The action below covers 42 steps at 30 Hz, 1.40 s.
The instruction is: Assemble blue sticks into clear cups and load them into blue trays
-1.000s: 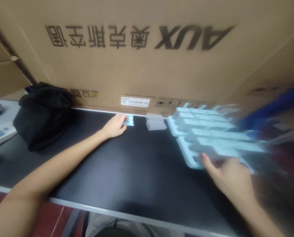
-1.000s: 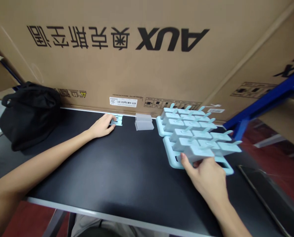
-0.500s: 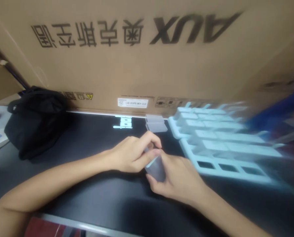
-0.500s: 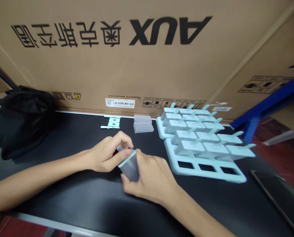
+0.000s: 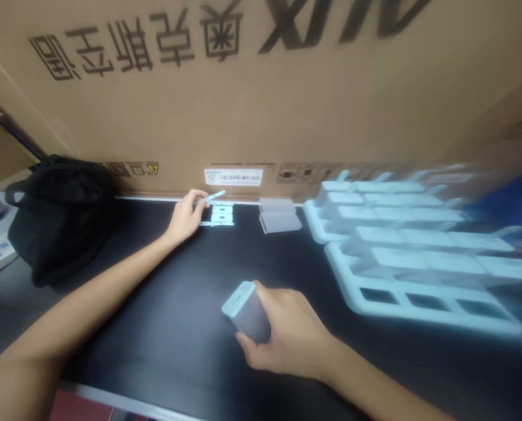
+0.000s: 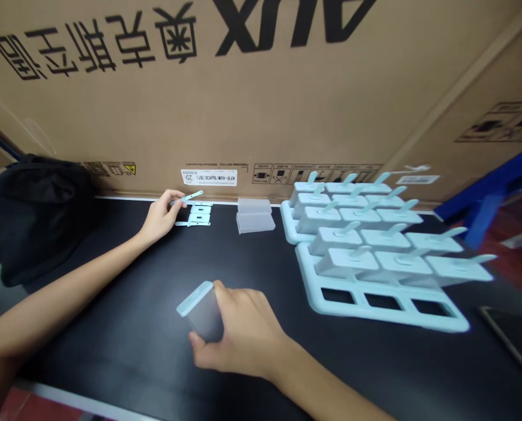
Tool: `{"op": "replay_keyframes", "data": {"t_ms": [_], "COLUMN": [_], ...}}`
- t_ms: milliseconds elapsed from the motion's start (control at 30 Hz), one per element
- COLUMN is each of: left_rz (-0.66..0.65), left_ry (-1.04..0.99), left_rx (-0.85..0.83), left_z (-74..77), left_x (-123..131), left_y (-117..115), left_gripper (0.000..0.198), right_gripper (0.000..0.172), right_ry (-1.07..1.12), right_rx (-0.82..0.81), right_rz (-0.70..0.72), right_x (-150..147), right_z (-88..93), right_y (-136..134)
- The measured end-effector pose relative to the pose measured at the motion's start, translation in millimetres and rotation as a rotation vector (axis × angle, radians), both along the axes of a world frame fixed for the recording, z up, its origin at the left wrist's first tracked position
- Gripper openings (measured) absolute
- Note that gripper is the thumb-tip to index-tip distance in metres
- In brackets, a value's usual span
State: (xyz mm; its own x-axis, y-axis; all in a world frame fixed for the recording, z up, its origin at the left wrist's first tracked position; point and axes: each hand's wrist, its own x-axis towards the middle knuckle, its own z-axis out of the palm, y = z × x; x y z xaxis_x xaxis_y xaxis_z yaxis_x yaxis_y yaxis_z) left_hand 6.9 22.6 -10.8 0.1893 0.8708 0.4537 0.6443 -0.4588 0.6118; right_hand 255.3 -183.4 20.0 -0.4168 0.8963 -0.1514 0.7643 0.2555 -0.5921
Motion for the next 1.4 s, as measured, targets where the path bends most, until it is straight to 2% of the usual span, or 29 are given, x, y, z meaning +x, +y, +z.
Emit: {"op": "replay_keyframes", "data": {"t_ms": [133, 267, 433, 500, 567, 633, 700, 767, 867, 967, 1067, 1133, 1200, 1300, 1400], "left_rz": [-0.041, -0.064, -0.209, -0.297, -0.447, -0.627, -0.726, -0.700, -0.639, -0.652, -0.706, -0.695, -0.613, -0.385, -0.194], "left_ry": [0.230, 0.288, 0.440, 0.415, 0.322, 0.259, 0.320, 0.387, 0.398, 0.390, 0.353, 0.286, 0.207, 0.126, 0.170], "left_rx": [0.055, 0.146, 0.291, 0.366, 0.486, 0.603, 0.605, 0.533, 0.312, 0.178, 0.143, 0.119, 0.114, 0.136, 0.162], "left_z": [-1.3, 0.1, 9.0, 10.5, 7.9, 1.8, -4.6, -7.9, -5.8, -0.8, 1.3, 0.8, -0.2, -1.3, -1.0], "left_x": [3.9, 5.7, 5.6, 8.5, 16.9, 31.2, 47.9, 61.4, 67.9, 61.6, 53.6, 49.9, 46.6, 39.2, 28.0], "left_y": [-3.3, -7.8, -19.3, -29.2, -45.3, -66.9, -89.1, -105.3, -112.0, -105.1, -95.9, -89.3, -81.1, -65.3, -47.8], "left_gripper": [0.025, 0.030, 0.026, 0.030, 0.039, 0.052, 0.058, 0.057, 0.055, 0.050, 0.031, 0.025, 0.022, 0.022, 0.023], "right_gripper": [0.036, 0.034, 0.021, 0.018, 0.021, 0.025, 0.027, 0.027, 0.027, 0.032, 0.034, 0.038, 0.043, 0.052, 0.055], "right_ry": [0.006, 0.101, 0.231, 0.266, 0.241, 0.151, 0.033, -0.068, -0.159, -0.202, -0.226, -0.238, -0.249, -0.253, -0.238], "right_rx": [0.012, 0.091, 0.243, 0.278, 0.283, 0.294, 0.315, 0.326, 0.325, 0.361, 0.397, 0.408, 0.417, 0.428, 0.456], "right_rz": [-0.003, -0.047, -0.113, -0.133, -0.151, -0.152, -0.138, -0.141, -0.167, -0.167, -0.155, -0.153, -0.159, -0.174, -0.176], "right_x": [3.2, 5.8, 12.4, 14.8, 16.6, 17.8, 18.6, 18.6, 16.8, 14.9, 15.9, 17.4, 17.8, 16.3, 18.8], "right_z": [-0.2, -7.2, -15.5, -18.1, -20.9, -23.8, -26.1, -26.9, -25.6, -23.6, -23.1, -23.5, -24.1, -26.5, -27.3], "right_y": [1.5, 3.8, 13.1, 16.3, 18.1, 18.5, 18.4, 18.5, 20.1, 21.8, 22.5, 22.6, 22.5, 20.6, 19.3]}}
